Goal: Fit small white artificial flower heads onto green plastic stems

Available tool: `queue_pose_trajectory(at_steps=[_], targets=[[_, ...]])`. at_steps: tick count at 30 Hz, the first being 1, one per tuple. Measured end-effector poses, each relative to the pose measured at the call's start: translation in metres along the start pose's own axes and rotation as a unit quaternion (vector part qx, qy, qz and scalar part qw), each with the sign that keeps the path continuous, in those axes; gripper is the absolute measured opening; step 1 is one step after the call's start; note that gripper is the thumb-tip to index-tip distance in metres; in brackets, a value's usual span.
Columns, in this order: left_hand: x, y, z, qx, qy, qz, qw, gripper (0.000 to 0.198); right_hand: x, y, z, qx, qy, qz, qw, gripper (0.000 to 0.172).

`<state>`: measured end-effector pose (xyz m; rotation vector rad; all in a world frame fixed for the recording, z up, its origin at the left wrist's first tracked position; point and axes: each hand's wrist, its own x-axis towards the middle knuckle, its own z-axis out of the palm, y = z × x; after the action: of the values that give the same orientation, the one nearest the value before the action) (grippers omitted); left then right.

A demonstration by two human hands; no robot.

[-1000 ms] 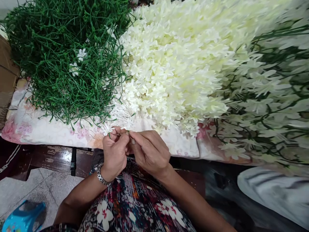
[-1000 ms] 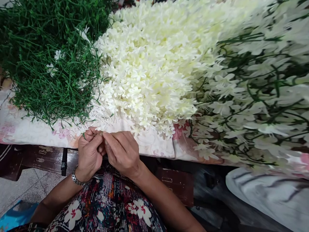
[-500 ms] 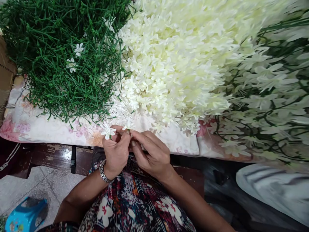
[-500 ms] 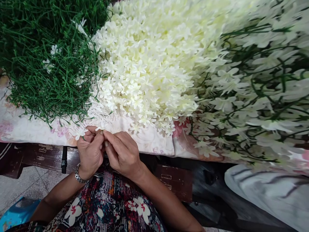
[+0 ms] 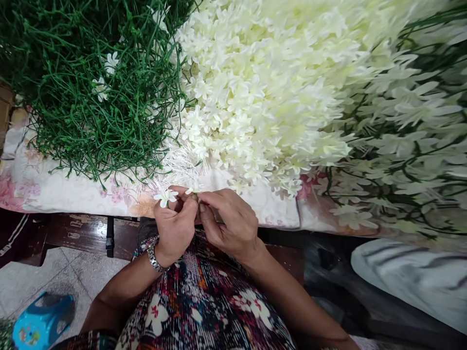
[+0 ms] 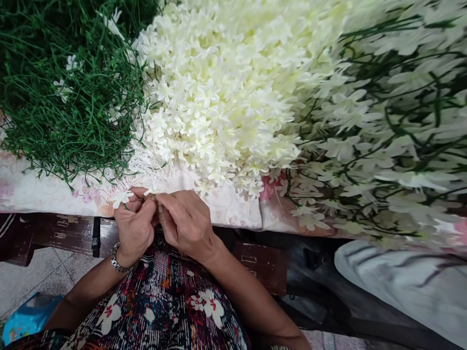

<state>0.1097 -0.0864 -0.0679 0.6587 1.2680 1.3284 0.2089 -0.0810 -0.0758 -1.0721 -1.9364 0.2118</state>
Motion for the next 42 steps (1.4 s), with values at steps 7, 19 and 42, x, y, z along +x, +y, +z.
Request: queue_pose_trajectory(at_steps=[7, 19, 42], targets=[[-0.0001, 0.0003, -0.0022, 0.012, -0.023, 0.002, 1.000, 0.012, 0.0011, -0.0006, 0.0010, 0.024, -0.013, 0.010, 1.000, 0.022], [-0.0003, 0.0026, -0.0019, 0.003, -0.021, -0.006, 1.000, 0.012, -0.0006, 0.0021, 0.0038, 0.061, -0.004, 0.008, 0.998, 0.028], [0.0009, 0.0073, -0.0034, -0.046, -0.054, -0.026, 0.997, 0.011, -0.0024, 0.0031, 0.0051, 0.045, 0.038, -0.027, 0.998, 0.038]])
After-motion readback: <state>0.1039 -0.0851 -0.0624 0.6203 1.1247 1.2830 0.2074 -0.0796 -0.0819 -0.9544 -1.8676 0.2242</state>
